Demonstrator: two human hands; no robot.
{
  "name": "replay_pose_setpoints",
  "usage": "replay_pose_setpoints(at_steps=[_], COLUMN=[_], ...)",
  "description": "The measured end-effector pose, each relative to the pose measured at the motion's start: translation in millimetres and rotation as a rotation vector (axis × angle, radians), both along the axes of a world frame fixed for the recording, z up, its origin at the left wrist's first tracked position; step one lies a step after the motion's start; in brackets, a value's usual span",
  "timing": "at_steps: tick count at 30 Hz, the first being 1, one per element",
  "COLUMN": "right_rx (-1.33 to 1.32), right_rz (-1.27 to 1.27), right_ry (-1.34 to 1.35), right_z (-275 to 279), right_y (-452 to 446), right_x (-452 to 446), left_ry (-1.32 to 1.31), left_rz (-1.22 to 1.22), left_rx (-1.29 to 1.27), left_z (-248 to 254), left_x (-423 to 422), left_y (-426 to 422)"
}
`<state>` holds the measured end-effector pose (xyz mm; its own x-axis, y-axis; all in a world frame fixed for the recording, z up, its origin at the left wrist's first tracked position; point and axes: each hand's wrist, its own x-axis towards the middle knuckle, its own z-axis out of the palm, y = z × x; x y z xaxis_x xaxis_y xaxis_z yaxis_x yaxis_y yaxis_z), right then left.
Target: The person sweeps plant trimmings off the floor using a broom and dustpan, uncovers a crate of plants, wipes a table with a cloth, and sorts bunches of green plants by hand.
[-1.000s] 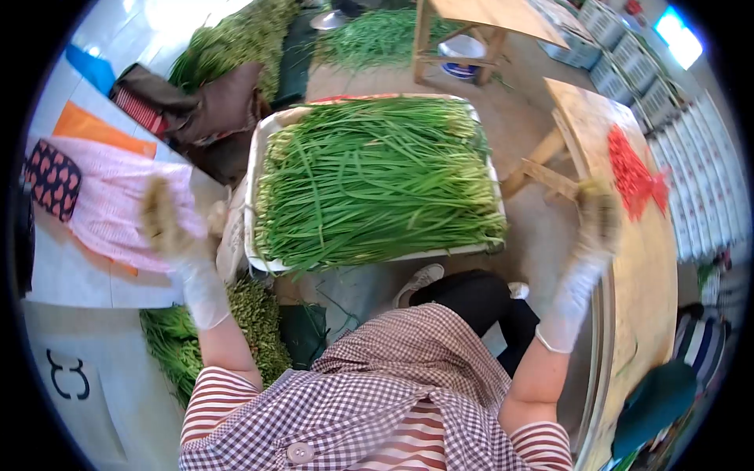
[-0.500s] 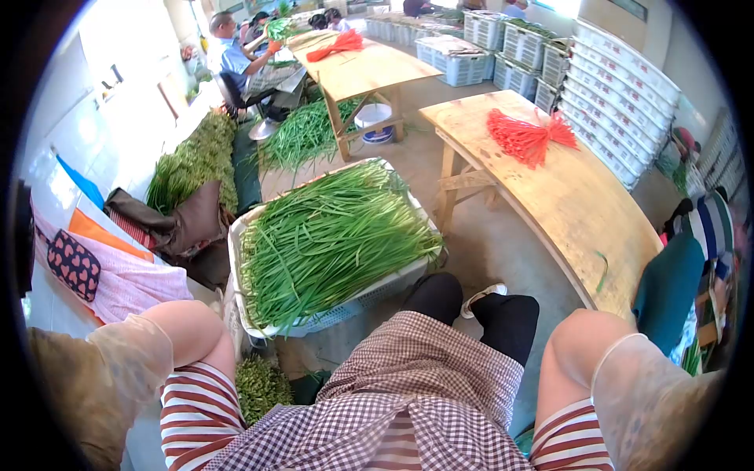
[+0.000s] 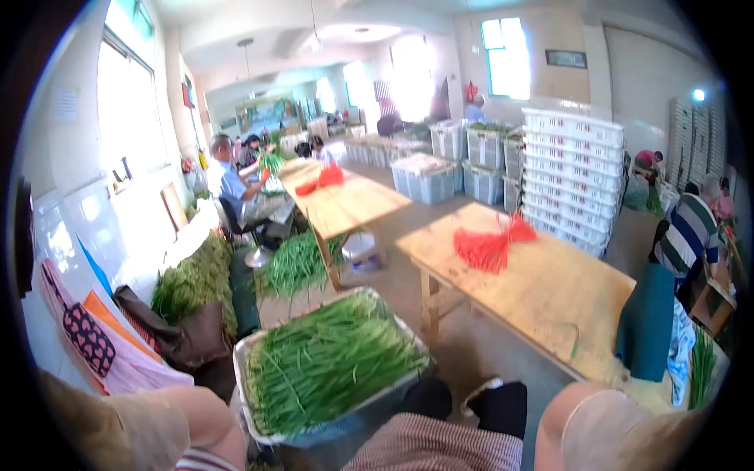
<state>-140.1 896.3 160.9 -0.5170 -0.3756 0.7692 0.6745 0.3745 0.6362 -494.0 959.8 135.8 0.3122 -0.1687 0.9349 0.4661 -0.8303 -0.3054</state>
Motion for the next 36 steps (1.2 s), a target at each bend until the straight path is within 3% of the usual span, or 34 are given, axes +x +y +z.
replay_pose_setpoints(at_steps=[12, 36], right_rx=[-0.018, -0.074], right_rz=[-0.036, -0.02], right_ry=[0.014, 0.054], right_z=[-23.2, -24.1], right_y=[26.3, 9.7], right_x=[-12.1, -6.8], left_ry=[-0.046, 0.115], left_rz=[0.022, -0.132], left_rx=[-0.192, -0.321], left_z=[-32.2, -61.8], left_x=[11.0, 20.2], left_y=[52.0, 38.5])
